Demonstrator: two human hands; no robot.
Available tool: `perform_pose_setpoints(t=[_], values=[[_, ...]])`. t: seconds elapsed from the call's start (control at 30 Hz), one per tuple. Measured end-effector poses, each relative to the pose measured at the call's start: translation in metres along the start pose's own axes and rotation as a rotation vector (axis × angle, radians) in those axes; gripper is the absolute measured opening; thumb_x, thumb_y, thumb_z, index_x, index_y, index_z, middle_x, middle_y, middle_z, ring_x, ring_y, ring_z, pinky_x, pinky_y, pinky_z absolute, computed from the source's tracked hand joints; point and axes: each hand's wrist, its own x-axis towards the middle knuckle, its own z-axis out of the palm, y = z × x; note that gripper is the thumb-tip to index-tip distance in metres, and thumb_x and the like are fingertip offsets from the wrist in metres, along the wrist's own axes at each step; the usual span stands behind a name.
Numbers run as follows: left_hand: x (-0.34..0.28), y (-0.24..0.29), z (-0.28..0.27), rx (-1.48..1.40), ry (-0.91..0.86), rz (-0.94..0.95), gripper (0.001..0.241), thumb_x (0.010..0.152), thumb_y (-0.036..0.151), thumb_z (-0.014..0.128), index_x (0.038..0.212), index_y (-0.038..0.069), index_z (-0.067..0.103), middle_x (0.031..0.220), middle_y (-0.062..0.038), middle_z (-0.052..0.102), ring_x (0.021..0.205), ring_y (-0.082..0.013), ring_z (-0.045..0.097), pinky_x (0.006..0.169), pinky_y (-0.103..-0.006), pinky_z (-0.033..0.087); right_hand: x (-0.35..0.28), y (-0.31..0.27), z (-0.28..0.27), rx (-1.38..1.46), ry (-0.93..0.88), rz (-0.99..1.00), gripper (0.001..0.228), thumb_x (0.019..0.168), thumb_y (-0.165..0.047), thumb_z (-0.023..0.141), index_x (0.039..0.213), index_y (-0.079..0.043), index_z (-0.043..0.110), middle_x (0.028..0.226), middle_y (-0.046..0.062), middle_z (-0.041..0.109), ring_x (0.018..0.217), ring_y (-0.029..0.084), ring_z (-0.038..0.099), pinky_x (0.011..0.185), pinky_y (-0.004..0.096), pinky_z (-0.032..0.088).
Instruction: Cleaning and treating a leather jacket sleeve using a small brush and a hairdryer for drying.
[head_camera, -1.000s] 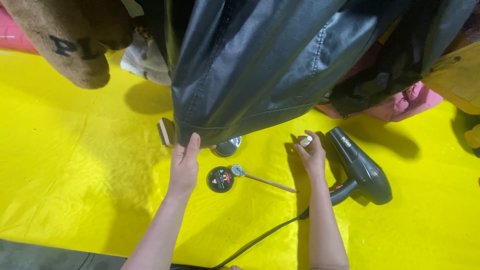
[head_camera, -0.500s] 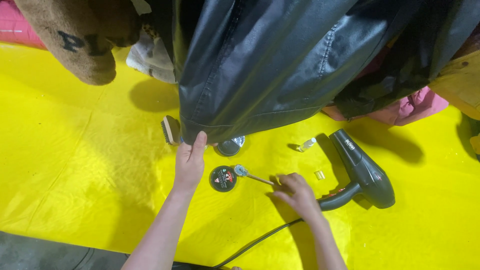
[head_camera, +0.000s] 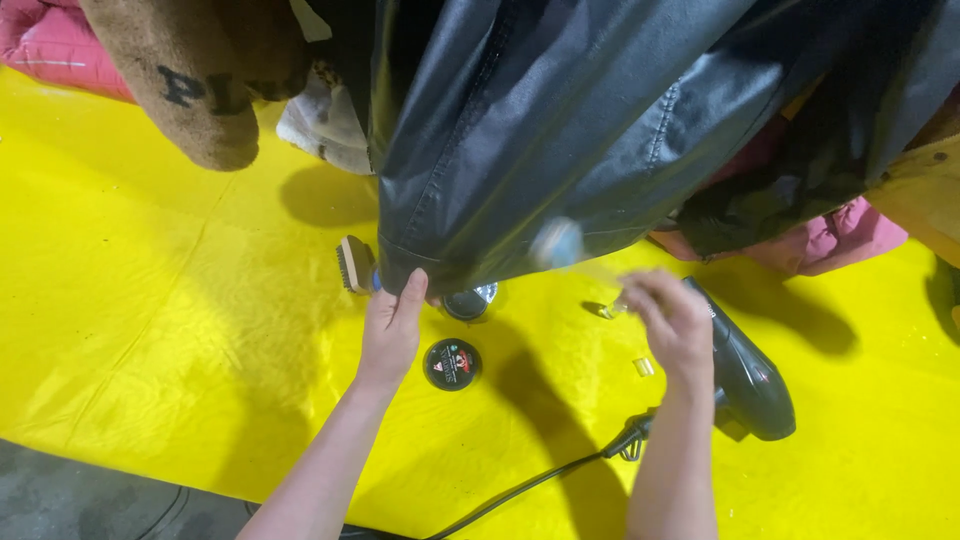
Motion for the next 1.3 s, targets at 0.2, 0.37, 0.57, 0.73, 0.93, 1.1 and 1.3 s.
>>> perform_pose_setpoints(t=[0.2,0.37,0.57,0.73,0.93,1.1,1.3], values=[[0.005,-0.003,-0.003,-0.031,-0.022,0.022,0.031,0.109,0.038,0.042,0.104,0.021,0.068,0.081,-0.002,0.061,0.09,-0.016,0.064,0.1,-0.0394,0.051,0.047,-0.055,0.036,-0.01,0.063,-0.064,0.025,0.097,0.003,0.065,0.116,-0.01,0.074,0.089,0.007,0.072,0.077,0.02,0.063,0.075,0.034,0.055],[0.006,-0.001,-0.008,-0.033,-0.036,0.063,0.031,0.109,0.039,0.043,0.105,0.021,0.068,0.083,-0.003,0.062,0.093,-0.0182,0.065,0.102,-0.0425,0.05,0.04,-0.049,0.053,-0.024,-0.16,-0.121,0.023,0.09,-0.002,0.072,0.104,-0.017,0.081,0.091,0.003,0.079,0.075,0.019,0.072,0.067,0.031,0.058],[0.005,0.012,-0.001,-0.05,-0.044,-0.027,0.032,0.107,0.041,0.046,0.098,0.022,0.069,0.079,-0.001,0.063,0.089,-0.0135,0.065,0.099,-0.038,0.051,0.042,-0.058,0.047,-0.031,0.1,-0.071,0.037,0.095,0.01,0.061,0.122,-0.012,0.074,0.092,0.008,0.073,0.075,0.022,0.07,0.072,0.035,0.06],[0.005,0.016,0.0,-0.087,-0.028,-0.092,0.034,0.107,0.043,0.046,0.095,0.023,0.07,0.078,-0.001,0.065,0.087,-0.0131,0.066,0.097,-0.0374,0.052,0.037,-0.041,0.035,0.0,0.124,0.113,0.027,0.104,-0.001,0.056,0.127,-0.005,0.069,0.084,0.011,0.07,0.068,0.019,0.068,0.066,0.031,0.059],[0.005,0.011,-0.007,-0.143,-0.017,-0.154,0.03,0.107,0.041,0.047,0.101,0.022,0.07,0.081,-0.003,0.067,0.087,-0.0149,0.067,0.095,-0.0379,0.055,0.037,-0.048,0.029,-0.01,-0.34,0.179,0.019,0.094,-0.01,0.068,0.11,-0.008,0.079,0.084,0.014,0.077,0.071,0.026,0.077,0.073,0.042,0.062],[0.0,0.029,-0.002,-0.202,0.01,-0.186,0.033,0.107,0.041,0.045,0.102,0.02,0.07,0.083,-0.004,0.068,0.086,-0.0158,0.068,0.094,-0.0378,0.056,0.035,-0.02,0.035,0.303,-0.334,0.38,0.024,0.101,-0.013,0.058,0.115,-0.005,0.075,0.106,0.016,0.078,0.102,0.03,0.076,0.085,0.045,0.064],[0.004,0.042,0.015,-0.346,0.04,-0.08,0.035,0.107,0.041,0.039,0.118,0.023,0.066,0.102,-0.004,0.069,0.104,-0.0198,0.067,0.098,-0.0364,0.054,0.027,0.003,0.083,0.864,-0.154,0.639,0.021,0.102,-0.013,0.058,0.116,-0.003,0.07,0.105,0.013,0.076,0.105,0.028,0.075,0.087,0.052,0.063]])
